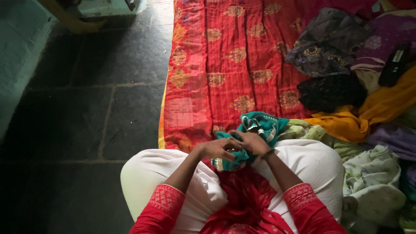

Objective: The person folds a teal garment with a gold border, then a white garment with green patterns, and finally a black patterned garment. Each item is folded by hand and placed on the mat.

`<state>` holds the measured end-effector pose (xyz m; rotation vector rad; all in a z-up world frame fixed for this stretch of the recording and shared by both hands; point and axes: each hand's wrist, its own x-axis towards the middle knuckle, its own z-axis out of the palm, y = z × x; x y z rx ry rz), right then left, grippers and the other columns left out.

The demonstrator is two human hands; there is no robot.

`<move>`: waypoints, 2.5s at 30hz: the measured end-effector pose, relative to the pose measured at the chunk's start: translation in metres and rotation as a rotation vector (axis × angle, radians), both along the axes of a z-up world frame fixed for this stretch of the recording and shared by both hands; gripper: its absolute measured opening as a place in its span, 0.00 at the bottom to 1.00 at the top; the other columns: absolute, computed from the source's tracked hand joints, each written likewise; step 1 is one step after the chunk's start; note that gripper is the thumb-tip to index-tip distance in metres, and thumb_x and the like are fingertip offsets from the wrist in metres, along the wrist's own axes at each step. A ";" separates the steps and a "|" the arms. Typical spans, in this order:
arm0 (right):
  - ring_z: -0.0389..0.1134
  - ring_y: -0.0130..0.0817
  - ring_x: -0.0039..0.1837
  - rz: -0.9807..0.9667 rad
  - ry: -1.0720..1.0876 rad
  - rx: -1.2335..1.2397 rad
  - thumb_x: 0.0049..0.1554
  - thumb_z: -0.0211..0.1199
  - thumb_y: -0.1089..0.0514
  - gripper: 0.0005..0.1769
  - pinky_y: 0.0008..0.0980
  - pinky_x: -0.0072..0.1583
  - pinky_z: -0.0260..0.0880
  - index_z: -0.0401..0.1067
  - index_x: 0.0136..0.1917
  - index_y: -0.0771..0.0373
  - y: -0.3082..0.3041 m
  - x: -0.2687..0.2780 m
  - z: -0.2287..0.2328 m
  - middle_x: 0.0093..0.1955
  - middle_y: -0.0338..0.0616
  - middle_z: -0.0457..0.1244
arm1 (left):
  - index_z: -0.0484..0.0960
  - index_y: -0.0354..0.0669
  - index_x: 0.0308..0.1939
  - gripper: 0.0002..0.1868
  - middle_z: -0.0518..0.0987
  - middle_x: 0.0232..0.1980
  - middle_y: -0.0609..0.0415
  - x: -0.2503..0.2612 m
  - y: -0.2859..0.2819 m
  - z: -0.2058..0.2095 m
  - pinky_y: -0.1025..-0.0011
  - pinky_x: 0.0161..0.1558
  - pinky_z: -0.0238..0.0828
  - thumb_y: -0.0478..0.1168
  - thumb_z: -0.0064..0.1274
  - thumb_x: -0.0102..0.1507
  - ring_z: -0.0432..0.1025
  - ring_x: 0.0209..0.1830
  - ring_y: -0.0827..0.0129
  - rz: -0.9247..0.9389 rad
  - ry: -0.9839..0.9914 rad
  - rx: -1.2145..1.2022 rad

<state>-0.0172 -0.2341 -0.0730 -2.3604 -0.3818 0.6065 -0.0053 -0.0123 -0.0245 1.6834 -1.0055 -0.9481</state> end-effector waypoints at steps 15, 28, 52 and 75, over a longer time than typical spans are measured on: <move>0.67 0.54 0.47 -0.038 -0.588 0.097 0.48 0.71 0.57 0.18 0.44 0.51 0.67 0.77 0.52 0.62 0.003 0.004 0.021 0.49 0.52 0.70 | 0.83 0.42 0.52 0.26 0.79 0.57 0.47 -0.005 0.001 0.030 0.63 0.58 0.72 0.53 0.65 0.56 0.75 0.56 0.55 -0.036 -0.061 0.207; 0.60 0.24 0.45 -0.777 -0.514 0.698 0.64 0.65 0.56 0.11 0.26 0.47 0.60 0.73 0.47 0.67 -0.044 0.019 0.042 0.45 0.36 0.61 | 0.66 0.47 0.67 0.36 0.73 0.62 0.42 0.013 0.023 0.043 0.57 0.60 0.68 0.33 0.57 0.54 0.69 0.62 0.49 0.686 -0.364 0.191; 0.63 0.23 0.52 -0.611 -0.374 0.569 0.64 0.62 0.60 0.12 0.27 0.55 0.65 0.69 0.61 0.61 -0.052 0.021 0.061 0.48 0.35 0.63 | 0.80 0.43 0.54 0.18 0.83 0.45 0.43 0.030 0.038 0.039 0.63 0.48 0.77 0.37 0.57 0.58 0.80 0.44 0.56 0.911 -0.406 0.054; 0.56 0.22 0.44 -0.684 -0.579 0.655 0.69 0.60 0.52 0.12 0.26 0.47 0.58 0.71 0.51 0.64 -0.066 -0.029 0.066 0.40 0.32 0.60 | 0.86 0.51 0.49 0.21 0.78 0.47 0.45 0.006 0.040 0.082 0.60 0.50 0.73 0.28 0.55 0.54 0.75 0.47 0.51 0.741 -0.518 0.144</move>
